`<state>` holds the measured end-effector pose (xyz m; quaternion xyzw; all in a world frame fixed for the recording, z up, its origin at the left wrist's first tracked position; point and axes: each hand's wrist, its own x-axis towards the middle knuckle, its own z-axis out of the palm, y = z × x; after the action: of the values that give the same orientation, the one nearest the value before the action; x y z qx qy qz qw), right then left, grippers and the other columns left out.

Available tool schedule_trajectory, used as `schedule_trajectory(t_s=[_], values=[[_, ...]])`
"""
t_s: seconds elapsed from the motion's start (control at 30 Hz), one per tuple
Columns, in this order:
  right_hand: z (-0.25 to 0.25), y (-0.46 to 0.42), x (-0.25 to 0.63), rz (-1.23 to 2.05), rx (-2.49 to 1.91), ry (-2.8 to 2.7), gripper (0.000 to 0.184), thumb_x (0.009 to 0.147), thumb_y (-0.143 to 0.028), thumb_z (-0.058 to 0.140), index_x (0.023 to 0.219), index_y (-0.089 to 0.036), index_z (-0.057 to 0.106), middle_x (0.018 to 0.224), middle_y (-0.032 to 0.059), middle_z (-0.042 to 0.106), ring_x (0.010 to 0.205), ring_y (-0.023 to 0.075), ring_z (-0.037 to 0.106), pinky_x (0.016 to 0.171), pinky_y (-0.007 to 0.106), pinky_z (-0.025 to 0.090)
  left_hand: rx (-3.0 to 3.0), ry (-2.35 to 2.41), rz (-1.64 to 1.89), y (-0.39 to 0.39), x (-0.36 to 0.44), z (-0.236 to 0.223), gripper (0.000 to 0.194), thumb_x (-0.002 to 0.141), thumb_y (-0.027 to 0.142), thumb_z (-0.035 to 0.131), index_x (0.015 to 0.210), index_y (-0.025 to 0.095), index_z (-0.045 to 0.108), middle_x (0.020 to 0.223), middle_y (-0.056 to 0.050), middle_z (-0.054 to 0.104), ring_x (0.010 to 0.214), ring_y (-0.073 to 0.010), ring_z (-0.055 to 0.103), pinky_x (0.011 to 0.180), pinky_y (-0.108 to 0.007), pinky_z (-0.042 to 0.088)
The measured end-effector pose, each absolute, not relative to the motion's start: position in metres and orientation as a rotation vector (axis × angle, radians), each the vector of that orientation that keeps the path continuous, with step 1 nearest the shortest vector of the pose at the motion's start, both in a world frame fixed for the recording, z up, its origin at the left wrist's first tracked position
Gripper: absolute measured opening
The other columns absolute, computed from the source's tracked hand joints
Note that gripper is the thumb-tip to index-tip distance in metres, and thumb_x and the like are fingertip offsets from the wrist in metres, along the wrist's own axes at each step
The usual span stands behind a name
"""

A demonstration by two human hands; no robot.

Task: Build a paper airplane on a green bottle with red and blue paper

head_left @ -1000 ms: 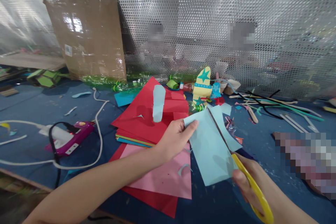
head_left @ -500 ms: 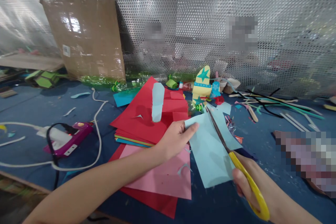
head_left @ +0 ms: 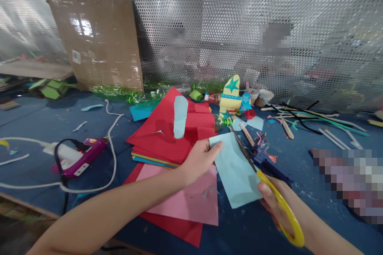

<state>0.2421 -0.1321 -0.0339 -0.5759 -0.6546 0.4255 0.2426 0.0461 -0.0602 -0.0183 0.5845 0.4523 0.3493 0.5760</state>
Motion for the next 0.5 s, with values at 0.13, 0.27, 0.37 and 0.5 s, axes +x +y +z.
schedule_trajectory(t_s=[0.13, 0.27, 0.37, 0.5], values=[[-0.041, -0.132, 0.24, 1.279, -1.662, -1.639, 0.055, 0.079, -0.077, 0.032, 0.071, -0.023, 0.04, 0.049, -0.0097, 0.032, 0.029, 0.0067, 0.033, 0.027, 0.019, 0.034, 1.428, 1.101, 0.831, -0.059, 0.047, -0.023, 0.036, 0.086, 0.044, 0.042, 0.062, 0.017, 0.048, 0.051, 0.003, 0.044, 0.045, -0.0097, 0.041, 0.043, -0.022, 0.028], [-0.046, -0.133, 0.238, 1.413, -1.566, -1.466, 0.06, 0.075, -0.081, 0.03, 0.071, -0.022, 0.043, 0.05, -0.0099, 0.032, 0.032, 0.0061, 0.03, 0.031, 0.021, 0.04, 1.565, 1.256, 0.818, -0.05, 0.045, -0.028, 0.029, 0.082, 0.029, 0.043, 0.055, 0.019, 0.04, 0.05, 0.004, 0.038, 0.048, -0.0111, 0.041, 0.046, -0.023, 0.028], [-0.043, -0.133, 0.238, 1.521, -1.419, -1.329, 0.066, 0.068, -0.086, 0.032, 0.073, -0.022, 0.045, 0.049, -0.0102, 0.034, 0.034, 0.0059, 0.028, 0.034, 0.023, 0.043, 1.647, 1.275, 0.819, -0.043, 0.041, -0.031, 0.005, 0.073, 0.017, 0.051, 0.07, 0.017, 0.055, 0.061, 0.002, 0.051, 0.061, -0.0147, 0.051, 0.055, -0.024, 0.035], [-0.024, -0.124, 0.252, 1.334, -1.503, -1.305, 0.059, 0.07, -0.08, 0.039, 0.078, -0.023, 0.049, 0.049, -0.0095, 0.034, 0.033, 0.0084, 0.031, 0.034, 0.024, 0.036, 1.765, 1.276, 0.712, -0.037, 0.037, -0.031, 0.048, 0.074, 0.014, 0.049, 0.122, 0.018, 0.05, 0.086, -0.003, 0.064, 0.072, -0.0171, 0.057, 0.061, -0.025, 0.042]])
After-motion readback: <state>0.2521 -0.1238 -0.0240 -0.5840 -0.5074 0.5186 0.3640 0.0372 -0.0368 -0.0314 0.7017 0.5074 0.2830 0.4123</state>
